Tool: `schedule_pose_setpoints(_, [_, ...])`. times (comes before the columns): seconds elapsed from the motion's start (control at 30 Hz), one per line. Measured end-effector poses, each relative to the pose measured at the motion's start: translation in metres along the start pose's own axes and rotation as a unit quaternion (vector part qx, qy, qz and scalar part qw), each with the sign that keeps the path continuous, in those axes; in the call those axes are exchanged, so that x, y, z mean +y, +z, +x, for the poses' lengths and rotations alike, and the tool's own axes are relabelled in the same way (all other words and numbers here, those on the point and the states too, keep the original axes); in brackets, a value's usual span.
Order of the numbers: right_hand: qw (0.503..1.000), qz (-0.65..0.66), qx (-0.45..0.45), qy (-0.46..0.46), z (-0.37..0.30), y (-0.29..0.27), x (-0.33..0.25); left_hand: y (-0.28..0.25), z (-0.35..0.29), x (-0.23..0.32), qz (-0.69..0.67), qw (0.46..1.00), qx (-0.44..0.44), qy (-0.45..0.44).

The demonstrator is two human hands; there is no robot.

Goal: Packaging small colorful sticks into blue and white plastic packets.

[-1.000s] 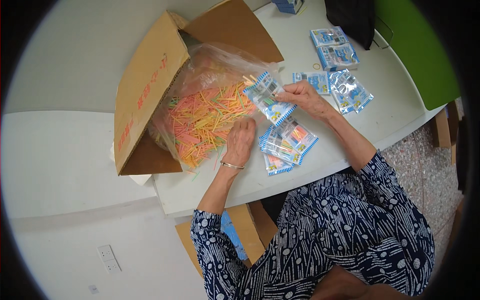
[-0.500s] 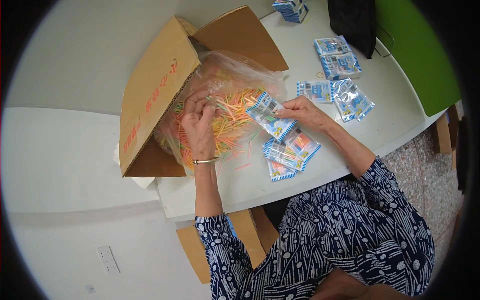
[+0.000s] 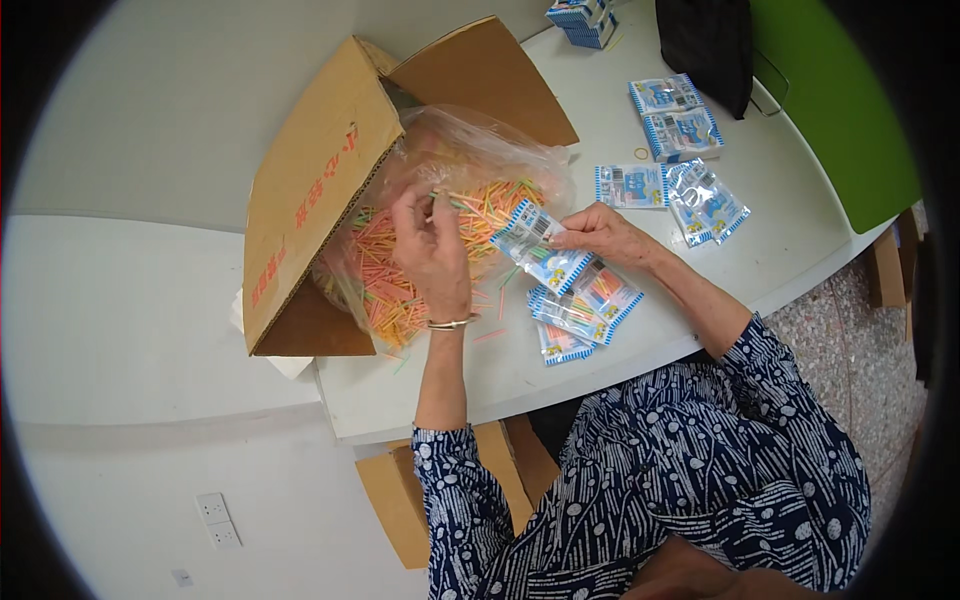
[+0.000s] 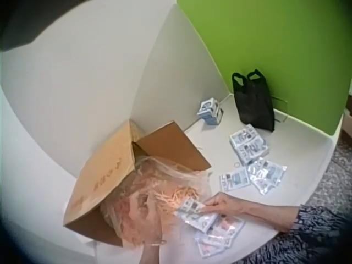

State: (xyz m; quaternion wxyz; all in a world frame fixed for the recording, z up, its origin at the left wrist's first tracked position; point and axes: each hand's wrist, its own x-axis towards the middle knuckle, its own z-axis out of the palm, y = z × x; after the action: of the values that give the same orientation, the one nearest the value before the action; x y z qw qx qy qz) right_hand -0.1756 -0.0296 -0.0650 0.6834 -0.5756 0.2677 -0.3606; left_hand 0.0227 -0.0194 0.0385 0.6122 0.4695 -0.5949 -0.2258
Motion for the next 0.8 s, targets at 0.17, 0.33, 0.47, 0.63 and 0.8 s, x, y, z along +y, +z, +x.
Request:
schedule_pose_setpoints(0.17, [1.000,0.012,0.004,0.008,-0.001,0.001,0.000,0.010,-0.014,-0.011,0.237,0.957,0.006,0.166])
schedule_pose_setpoints(0.33, [1.000,0.029,0.007,0.008,-0.002,0.001,-0.001,0.016,-0.029,-0.006,0.192,0.965,-0.016,0.180])
schedule_pose_setpoints(0.47, [0.999,0.038,0.011,0.010,-0.002,-0.002,-0.003,0.015,-0.028,0.003,-0.002,0.998,-0.048,0.035])
schedule_pose_setpoints(0.63, [1.000,0.026,0.004,-0.006,0.000,-0.004,0.001,0.005,-0.022,0.004,-0.052,0.995,-0.069,-0.053])
schedule_pose_setpoints(0.8, [1.000,0.010,0.007,-0.009,-0.001,-0.004,-0.001,0.007,-0.022,0.014,-0.073,0.992,-0.085,-0.059])
